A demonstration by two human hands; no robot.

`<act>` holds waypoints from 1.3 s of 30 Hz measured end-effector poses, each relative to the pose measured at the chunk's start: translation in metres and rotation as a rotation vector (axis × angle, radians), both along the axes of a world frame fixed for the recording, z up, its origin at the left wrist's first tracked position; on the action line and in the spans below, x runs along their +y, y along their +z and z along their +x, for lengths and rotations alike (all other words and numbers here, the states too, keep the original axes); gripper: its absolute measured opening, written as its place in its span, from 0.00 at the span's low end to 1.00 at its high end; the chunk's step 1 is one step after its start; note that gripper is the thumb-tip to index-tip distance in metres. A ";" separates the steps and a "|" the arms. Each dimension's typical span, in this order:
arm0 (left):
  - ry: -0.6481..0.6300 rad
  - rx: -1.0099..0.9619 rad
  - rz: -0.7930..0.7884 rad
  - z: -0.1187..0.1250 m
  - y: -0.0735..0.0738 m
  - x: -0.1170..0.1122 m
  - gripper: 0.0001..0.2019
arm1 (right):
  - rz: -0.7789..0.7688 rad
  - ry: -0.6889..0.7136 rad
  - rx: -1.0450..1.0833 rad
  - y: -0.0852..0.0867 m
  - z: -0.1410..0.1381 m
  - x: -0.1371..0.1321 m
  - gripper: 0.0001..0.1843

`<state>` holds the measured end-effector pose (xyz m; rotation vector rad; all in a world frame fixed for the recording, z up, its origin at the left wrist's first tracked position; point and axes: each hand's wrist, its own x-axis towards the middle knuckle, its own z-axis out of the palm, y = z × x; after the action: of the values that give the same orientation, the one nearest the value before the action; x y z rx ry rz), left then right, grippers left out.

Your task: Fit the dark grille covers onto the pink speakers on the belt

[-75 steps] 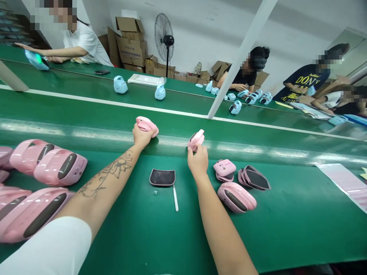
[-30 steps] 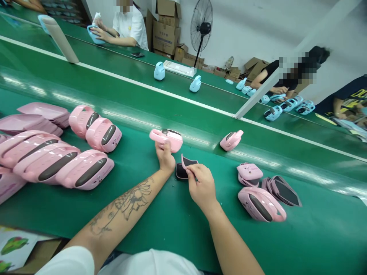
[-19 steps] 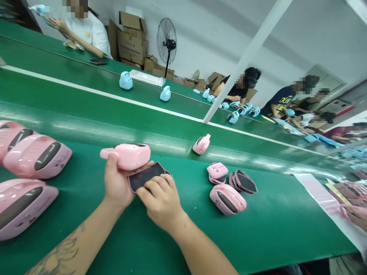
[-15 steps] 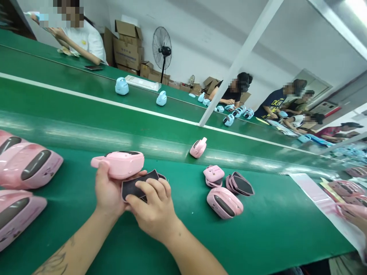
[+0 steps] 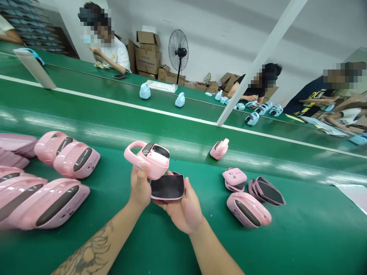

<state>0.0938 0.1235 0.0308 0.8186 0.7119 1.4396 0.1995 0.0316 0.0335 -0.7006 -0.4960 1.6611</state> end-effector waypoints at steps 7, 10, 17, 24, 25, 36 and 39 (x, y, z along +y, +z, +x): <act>-0.032 0.021 0.111 -0.012 -0.002 0.016 0.38 | -0.092 -0.017 0.117 0.001 0.009 -0.011 0.33; -0.141 0.011 0.092 -0.019 0.000 0.017 0.36 | -0.101 -0.271 0.033 -0.005 0.019 -0.007 0.36; -0.422 0.178 0.025 -0.022 -0.011 0.000 0.38 | 0.066 -0.530 -0.469 -0.024 0.024 -0.005 0.46; -0.450 0.293 0.112 -0.015 -0.008 -0.012 0.34 | 0.088 -0.427 -0.748 -0.021 0.010 -0.018 0.46; -0.441 0.305 0.109 -0.014 -0.006 -0.012 0.35 | 0.098 -0.414 -0.773 -0.021 0.010 -0.019 0.46; -0.318 0.367 0.085 -0.010 -0.004 -0.019 0.49 | 0.069 -0.386 -0.773 -0.027 0.012 -0.019 0.46; -0.348 0.371 0.225 -0.012 -0.006 -0.022 0.55 | 0.036 -0.394 -0.690 -0.023 0.016 -0.017 0.48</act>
<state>0.0818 0.1010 0.0248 1.3385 0.6487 1.0736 0.2153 0.0141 0.0107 -1.2622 -0.8073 1.0123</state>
